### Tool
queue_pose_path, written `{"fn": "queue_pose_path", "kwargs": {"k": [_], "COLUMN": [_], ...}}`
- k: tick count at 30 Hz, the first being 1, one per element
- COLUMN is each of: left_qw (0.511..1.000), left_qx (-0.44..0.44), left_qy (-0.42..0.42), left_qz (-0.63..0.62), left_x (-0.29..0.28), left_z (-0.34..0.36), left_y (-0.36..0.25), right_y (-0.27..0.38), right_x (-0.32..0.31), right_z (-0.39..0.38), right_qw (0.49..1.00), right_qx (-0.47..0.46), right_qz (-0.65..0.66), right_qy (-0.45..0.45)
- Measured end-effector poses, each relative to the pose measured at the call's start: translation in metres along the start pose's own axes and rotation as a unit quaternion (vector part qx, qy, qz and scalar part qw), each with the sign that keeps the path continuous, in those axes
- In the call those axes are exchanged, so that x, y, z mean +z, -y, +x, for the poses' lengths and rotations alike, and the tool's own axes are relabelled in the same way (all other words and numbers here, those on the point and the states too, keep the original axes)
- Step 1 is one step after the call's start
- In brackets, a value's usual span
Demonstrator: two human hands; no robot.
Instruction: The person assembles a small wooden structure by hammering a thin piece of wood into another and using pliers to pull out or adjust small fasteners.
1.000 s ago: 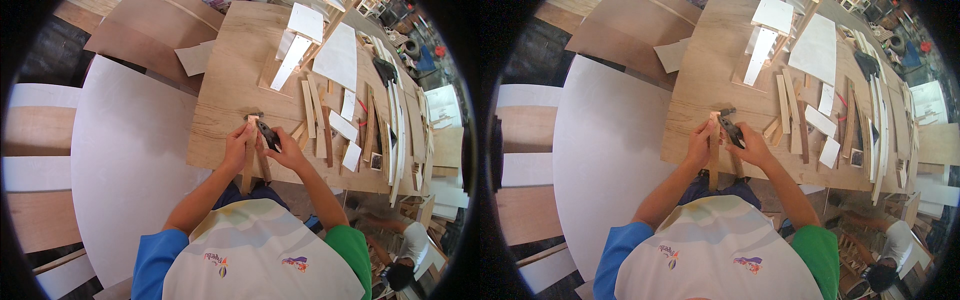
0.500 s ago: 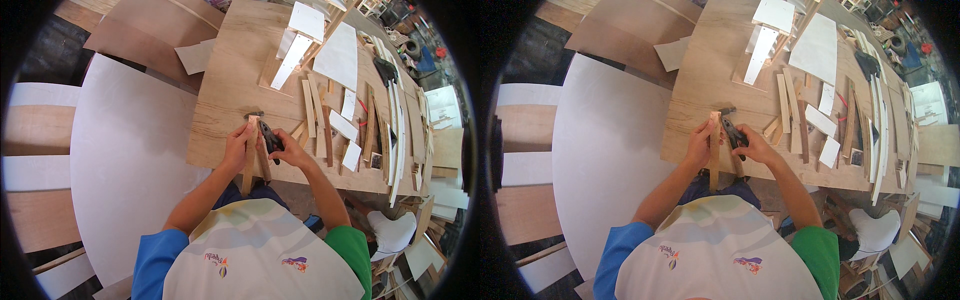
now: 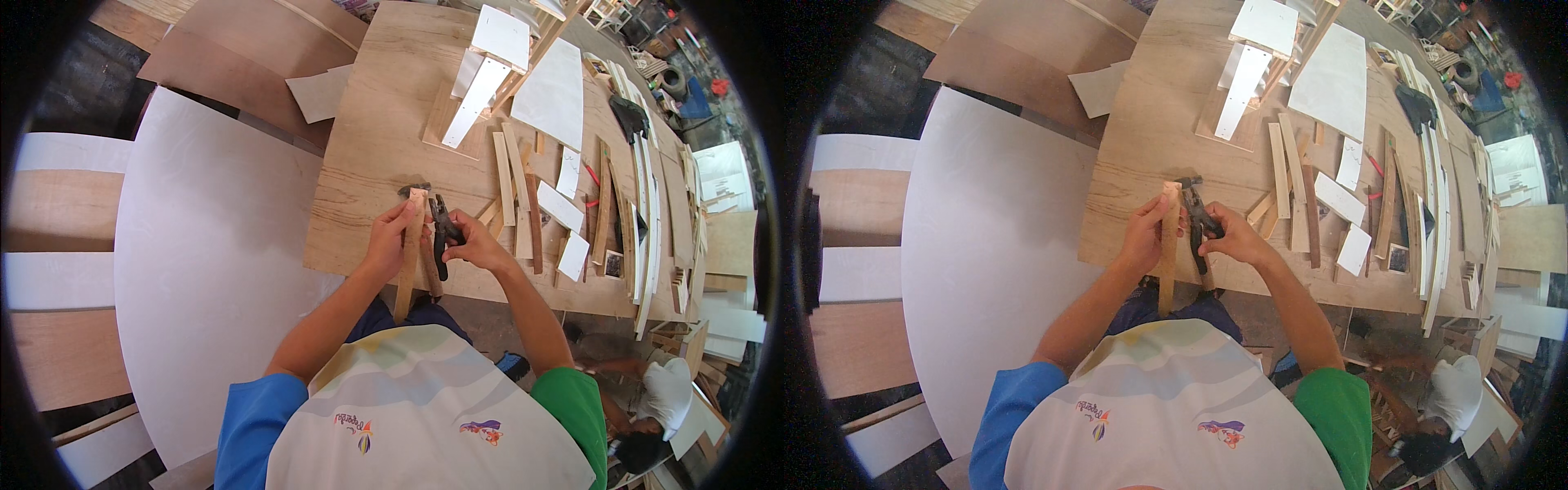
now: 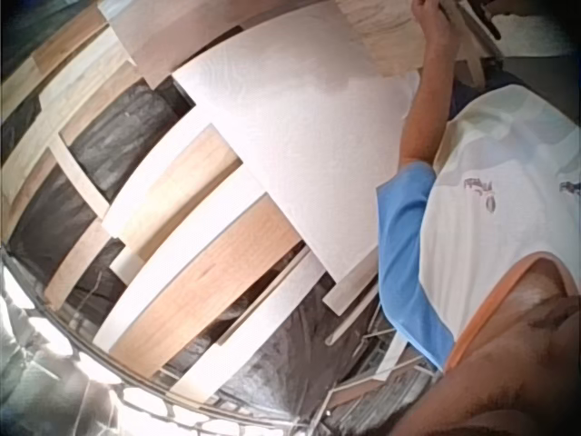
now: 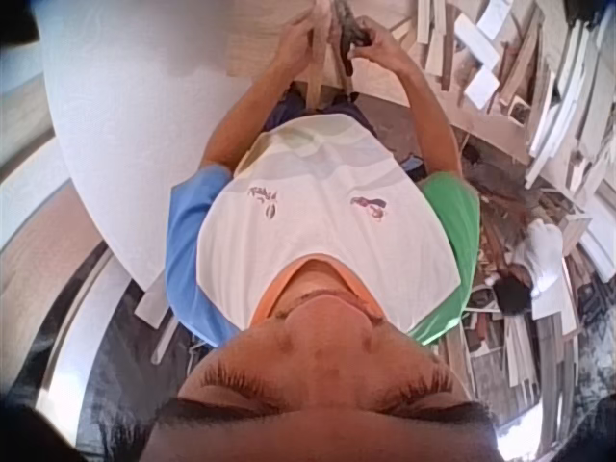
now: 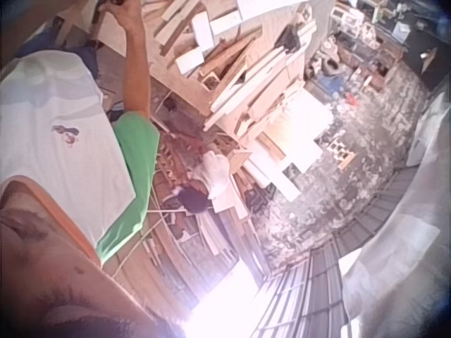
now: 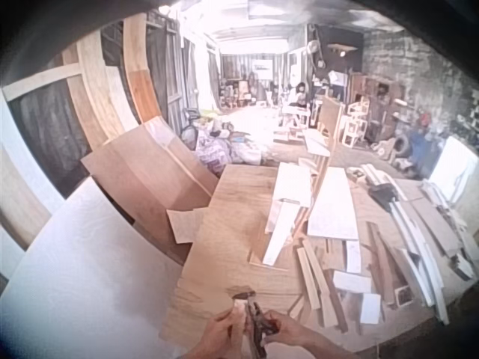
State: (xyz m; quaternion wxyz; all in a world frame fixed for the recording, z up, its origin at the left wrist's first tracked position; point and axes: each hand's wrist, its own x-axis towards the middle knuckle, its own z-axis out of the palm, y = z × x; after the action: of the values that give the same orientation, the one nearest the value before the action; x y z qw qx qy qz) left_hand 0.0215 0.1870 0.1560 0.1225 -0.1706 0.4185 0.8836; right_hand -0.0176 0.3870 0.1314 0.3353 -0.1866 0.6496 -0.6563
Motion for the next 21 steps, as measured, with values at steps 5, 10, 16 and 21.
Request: {"fn": "queue_pose_path", "kwargs": {"k": [5,10,16,21], "left_qw": [1.0,1.0,0.999,1.0], "left_qx": [0.002,0.006,0.005,-0.004], "left_qy": [0.006,-0.003,-0.008,-0.011], "left_qz": [-0.002,0.014,0.031,0.006], "left_x": [-0.003,-0.003,-0.001,0.001], "left_z": [0.001,0.0,-0.004,-0.006], "left_y": [0.004,0.005,0.004,0.005], "right_y": [0.003,0.014,0.017,0.013], "right_x": [0.001,0.003,0.004,0.004], "right_z": [0.0,-0.002,-0.003,-0.001], "right_qw": [1.0,0.999,0.997,0.995], "right_qx": [-0.002,0.012,0.021,0.0], "right_qz": [-0.019,-0.046,-0.069,-0.099], "right_qy": [-0.011,-0.009,-0.003,-0.018]}}
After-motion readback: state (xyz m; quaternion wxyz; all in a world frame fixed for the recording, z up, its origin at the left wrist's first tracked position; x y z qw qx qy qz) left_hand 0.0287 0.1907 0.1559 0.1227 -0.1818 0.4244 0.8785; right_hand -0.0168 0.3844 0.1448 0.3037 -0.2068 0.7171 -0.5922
